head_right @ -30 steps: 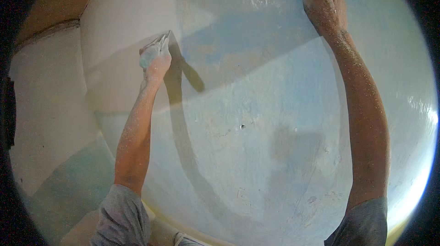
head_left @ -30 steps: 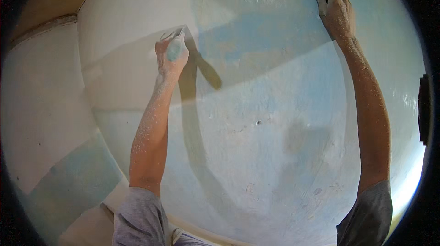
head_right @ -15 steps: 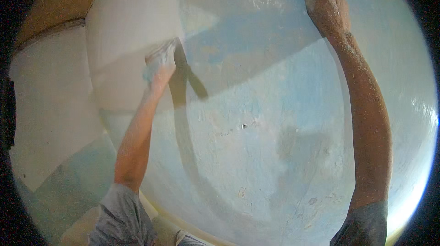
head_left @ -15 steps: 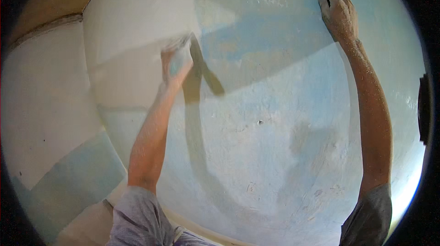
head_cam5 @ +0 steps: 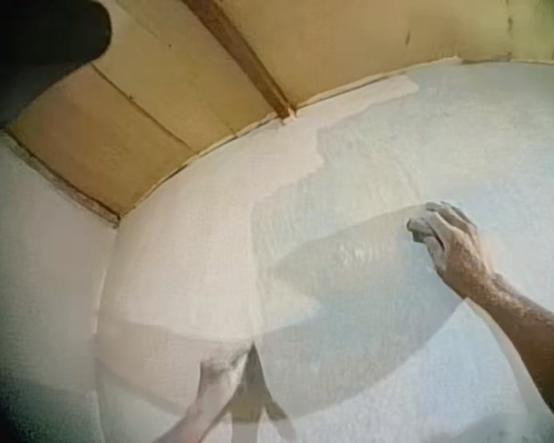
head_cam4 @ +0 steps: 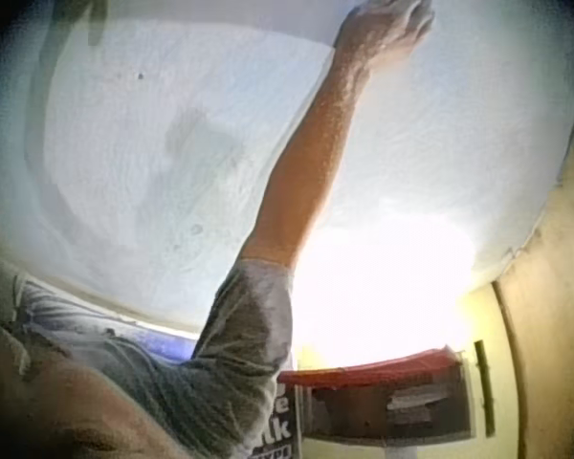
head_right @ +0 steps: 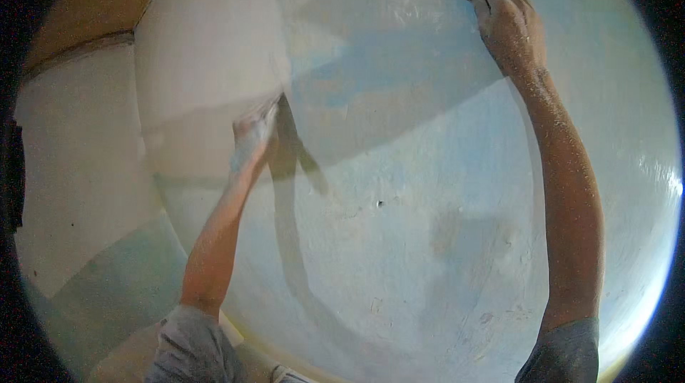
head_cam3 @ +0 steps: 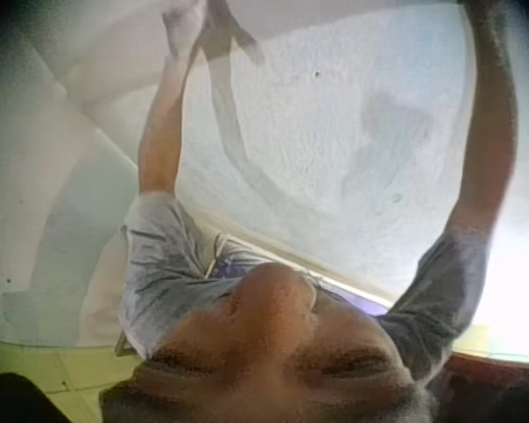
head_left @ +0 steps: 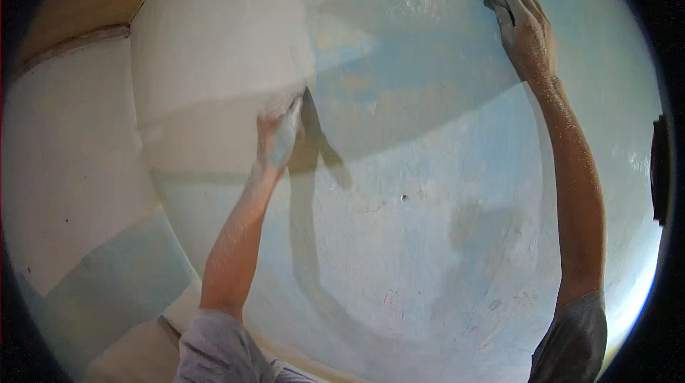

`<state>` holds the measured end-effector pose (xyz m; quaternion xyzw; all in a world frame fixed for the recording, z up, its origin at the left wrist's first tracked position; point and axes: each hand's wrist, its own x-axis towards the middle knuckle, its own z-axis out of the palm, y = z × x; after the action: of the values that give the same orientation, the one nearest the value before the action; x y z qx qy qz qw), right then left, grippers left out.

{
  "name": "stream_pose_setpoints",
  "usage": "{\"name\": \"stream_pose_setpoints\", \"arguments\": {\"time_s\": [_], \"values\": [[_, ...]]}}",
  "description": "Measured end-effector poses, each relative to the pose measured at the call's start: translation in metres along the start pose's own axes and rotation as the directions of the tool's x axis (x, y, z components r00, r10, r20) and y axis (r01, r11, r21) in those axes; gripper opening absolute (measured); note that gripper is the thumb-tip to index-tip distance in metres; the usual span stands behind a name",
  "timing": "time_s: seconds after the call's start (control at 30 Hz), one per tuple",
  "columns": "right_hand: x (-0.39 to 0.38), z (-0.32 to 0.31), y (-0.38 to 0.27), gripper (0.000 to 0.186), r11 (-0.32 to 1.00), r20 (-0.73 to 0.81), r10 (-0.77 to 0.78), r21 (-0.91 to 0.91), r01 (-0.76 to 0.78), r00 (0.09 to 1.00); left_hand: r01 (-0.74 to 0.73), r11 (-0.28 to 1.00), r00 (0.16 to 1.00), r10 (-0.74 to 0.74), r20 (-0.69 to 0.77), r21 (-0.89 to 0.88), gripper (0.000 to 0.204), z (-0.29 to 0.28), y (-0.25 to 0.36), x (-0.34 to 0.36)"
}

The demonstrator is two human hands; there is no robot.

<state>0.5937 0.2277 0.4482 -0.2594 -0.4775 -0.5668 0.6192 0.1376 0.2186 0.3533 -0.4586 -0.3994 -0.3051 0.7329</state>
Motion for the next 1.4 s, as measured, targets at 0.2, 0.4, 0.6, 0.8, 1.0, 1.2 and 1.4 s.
{"name": "stream_pose_setpoints", "arguments": {"time_s": [0.2, 0.4, 0.6, 0.8, 1.0, 1.2, 1.4], "values": [[0.001, -0.001, -0.002, 0.030, 0.999, 0.007, 0.050, -0.019, -0.050, 0.999, 0.130, 0.862, 0.991, -0.135, 0.026, -0.490, 0.021, -0.017, -0.007, 0.047], [-0.008, -0.004, 0.000, 0.030, 1.000, 0.045, -0.003, -0.008, 0.003, 0.999, 0.207, 0.895, 0.977, -0.166, 0.135, -0.395, 0.015, -0.011, 0.013, 0.048], [0.004, -0.009, -0.012, 0.030, 0.998, 0.022, 0.012, 0.061, -0.013, 1.000, 0.437, 0.856, 0.898, -0.433, 0.080, -0.276, 0.019, 0.034, -0.060, 0.101], [-0.009, -0.006, 0.003, 0.028, 1.000, 0.029, 0.002, 0.028, -0.003, 1.000, 0.057, 0.766, 0.975, -0.181, -0.129, -0.641, 0.016, 0.003, 0.009, 0.059], [0.005, -0.018, -0.013, 0.032, 0.994, 0.037, 0.060, 0.084, -0.063, 0.998, 0.352, 0.892, 0.901, -0.406, -0.157, -0.283, 0.016, 0.019, -0.040, 0.123], [-0.002, -0.018, -0.007, 0.026, 0.994, 0.056, 0.006, 0.111, -0.012, 0.998, 0.220, 0.933, 0.975, -0.213, 0.056, -0.285, 0.015, -0.013, -0.007, 0.093], [0.009, -0.029, -0.015, 0.031, 0.993, -0.018, -0.064, 0.095, 0.065, 0.998, 0.132, 0.884, 0.990, -0.143, 0.009, -0.448, 0.012, -0.040, 0.025, -0.007]]}}
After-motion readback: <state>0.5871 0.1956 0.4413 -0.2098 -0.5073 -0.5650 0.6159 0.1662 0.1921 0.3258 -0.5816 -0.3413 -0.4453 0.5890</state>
